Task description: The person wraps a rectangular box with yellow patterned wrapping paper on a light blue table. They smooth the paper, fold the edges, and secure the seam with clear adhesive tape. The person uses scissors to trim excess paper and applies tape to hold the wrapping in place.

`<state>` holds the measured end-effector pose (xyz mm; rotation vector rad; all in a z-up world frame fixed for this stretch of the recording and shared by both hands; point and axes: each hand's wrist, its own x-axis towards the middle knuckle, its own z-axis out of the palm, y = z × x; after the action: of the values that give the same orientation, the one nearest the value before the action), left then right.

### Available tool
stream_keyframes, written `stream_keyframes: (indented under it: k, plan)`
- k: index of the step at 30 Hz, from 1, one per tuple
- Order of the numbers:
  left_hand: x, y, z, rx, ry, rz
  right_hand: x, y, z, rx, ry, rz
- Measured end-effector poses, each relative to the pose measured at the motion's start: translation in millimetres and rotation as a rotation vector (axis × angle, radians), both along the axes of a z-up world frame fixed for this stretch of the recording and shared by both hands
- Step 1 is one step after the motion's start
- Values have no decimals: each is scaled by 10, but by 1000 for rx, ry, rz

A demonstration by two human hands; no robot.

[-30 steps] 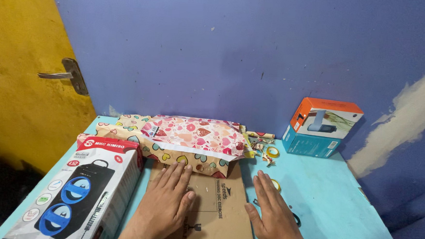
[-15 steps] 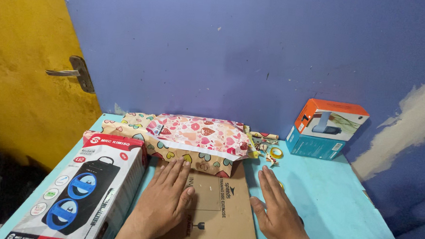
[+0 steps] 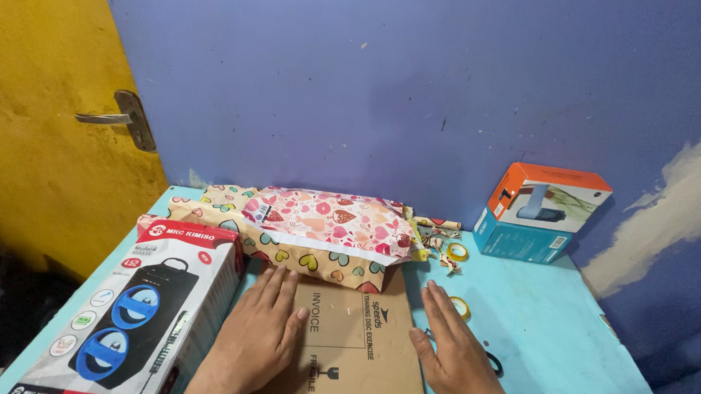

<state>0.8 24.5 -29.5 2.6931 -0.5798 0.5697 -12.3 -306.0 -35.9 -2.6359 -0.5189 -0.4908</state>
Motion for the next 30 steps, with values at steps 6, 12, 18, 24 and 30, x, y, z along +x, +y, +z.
stream_keyframes:
  k: [6, 12, 18, 24, 30]
  plan:
    - [3, 40, -90, -8, 17, -2, 4, 15, -38, 24, 119, -54]
    - [-19, 64, -121, -60, 186, 91, 40, 38, -65, 93, 283, -95]
    - [-43, 80, -89, -127, 515, 283, 103, 88, -107, 353, 605, -226]
    - [-47, 106, -40, -189, 594, 473, 208, 53, -317, 358, 562, -258]
    - [-70, 118, -18, -152, 541, 480, 240, -25, -432, 358, 569, -162]
